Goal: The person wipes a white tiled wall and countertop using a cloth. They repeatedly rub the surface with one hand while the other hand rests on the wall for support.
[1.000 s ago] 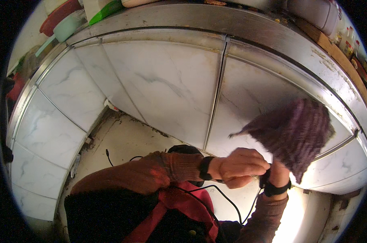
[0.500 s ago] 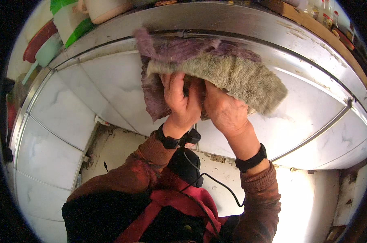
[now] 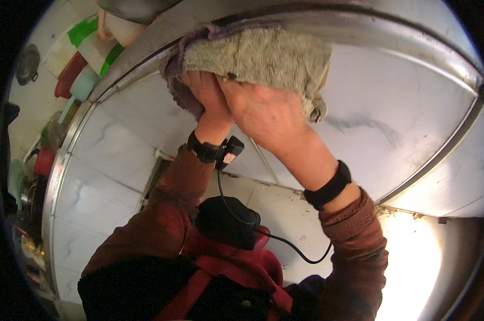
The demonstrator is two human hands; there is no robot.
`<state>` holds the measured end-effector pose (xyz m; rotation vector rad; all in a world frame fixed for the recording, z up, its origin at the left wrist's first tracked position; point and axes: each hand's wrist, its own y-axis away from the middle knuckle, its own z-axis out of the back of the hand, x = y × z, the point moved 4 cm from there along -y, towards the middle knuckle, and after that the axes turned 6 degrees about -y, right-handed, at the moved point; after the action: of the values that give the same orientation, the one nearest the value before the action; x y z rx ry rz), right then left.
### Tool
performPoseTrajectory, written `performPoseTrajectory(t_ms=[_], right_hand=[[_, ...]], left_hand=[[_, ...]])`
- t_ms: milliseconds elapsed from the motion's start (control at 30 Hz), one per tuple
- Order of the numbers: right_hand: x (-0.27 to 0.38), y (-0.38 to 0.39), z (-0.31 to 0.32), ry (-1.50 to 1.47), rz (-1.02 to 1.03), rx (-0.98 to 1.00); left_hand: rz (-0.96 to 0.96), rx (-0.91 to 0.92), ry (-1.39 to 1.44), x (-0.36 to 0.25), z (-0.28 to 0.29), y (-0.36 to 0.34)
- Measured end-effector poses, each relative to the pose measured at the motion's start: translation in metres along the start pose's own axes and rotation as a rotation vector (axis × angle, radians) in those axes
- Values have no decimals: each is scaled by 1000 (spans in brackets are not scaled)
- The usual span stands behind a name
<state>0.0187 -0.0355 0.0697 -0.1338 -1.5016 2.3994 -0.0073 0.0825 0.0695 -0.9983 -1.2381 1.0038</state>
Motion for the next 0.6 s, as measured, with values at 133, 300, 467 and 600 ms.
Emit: performPoseTrajectory(t_ms=[133,300,467,600], right_hand=[[-5,3,14,-46,85,-256],[-9,-4,13,22,128,-289],[-4,-9,11,107,130,-319],[8,-15,-3,227,157,-360]], left_hand=[[-38,13,-115,-6,1,-4],[-30,9,-121,-5,5,-12],[-63,65,-61,6,13,-10],[-95,60,-11,18,20,-9]])
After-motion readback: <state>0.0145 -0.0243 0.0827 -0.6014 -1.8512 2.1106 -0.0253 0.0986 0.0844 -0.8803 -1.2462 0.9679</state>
